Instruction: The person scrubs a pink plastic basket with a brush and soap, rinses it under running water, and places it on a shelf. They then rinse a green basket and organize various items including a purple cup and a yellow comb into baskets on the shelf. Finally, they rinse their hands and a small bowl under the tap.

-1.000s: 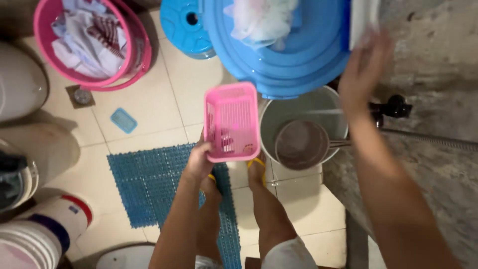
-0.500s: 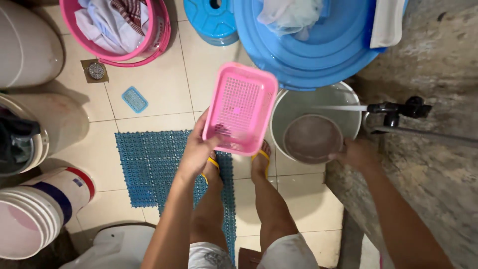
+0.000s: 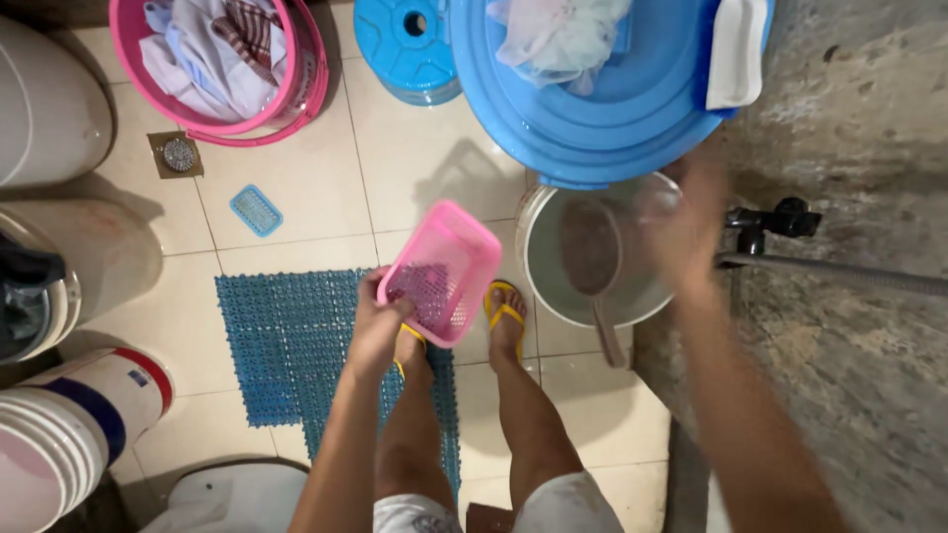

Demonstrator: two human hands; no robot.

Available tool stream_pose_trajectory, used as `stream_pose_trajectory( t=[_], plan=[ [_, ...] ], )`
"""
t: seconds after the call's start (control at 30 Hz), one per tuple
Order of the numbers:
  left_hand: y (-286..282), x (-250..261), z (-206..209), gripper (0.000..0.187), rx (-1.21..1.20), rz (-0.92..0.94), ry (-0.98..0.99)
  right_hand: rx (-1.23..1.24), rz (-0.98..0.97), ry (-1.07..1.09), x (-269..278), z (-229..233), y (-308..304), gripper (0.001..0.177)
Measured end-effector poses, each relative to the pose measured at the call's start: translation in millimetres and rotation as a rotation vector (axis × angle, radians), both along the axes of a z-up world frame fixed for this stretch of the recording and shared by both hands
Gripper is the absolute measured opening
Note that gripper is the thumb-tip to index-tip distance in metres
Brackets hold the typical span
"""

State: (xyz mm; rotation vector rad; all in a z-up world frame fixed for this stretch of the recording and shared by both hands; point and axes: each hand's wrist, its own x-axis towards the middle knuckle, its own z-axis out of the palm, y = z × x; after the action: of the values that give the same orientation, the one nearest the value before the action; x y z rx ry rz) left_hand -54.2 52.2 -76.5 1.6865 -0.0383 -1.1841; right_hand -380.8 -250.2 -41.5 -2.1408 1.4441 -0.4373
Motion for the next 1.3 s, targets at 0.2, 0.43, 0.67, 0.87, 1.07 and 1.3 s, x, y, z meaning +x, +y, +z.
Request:
stream_pose_trajectory(
  t=[0.2,0.43,0.67,0.87,1.07,1.3],
  plan=[
    [-38.4,-9.9,21.2,0.06,0.04,0.037,0.188,-0.17,-0.233,0.129,-8.9,-90.0,-198.9,0.103],
    [-92.1,-15.0,22.4,0.056,-0.03,-0.134,0.083,0.536,-0.001,-0.185,43.4,-13.1,-62.7,0.069],
    [-114.3,-9.7,74.7,0.068,-0.155,-0.249,0.098,0.617,0.11,-0.412,103.4,31.1,51.1,0.084],
    [-94.1,-47.0,77.7,0.1,-0.1,-0.407,-0.207,0.419,-0.017,-0.16,156.3,59.2,87.1,0.059],
    [-89.1,-36.0,104.7,0.102,-0.141,-0.189,-0.088,0.424,0.153,0.026,188.2,74.2,82.6,0.057],
    [-78.6,-26.4,84.5,0.088,-0.19,-0.161,-0.427,0.328,0.237,0.045,211.6,85.7,89.4,0.06]
  ],
)
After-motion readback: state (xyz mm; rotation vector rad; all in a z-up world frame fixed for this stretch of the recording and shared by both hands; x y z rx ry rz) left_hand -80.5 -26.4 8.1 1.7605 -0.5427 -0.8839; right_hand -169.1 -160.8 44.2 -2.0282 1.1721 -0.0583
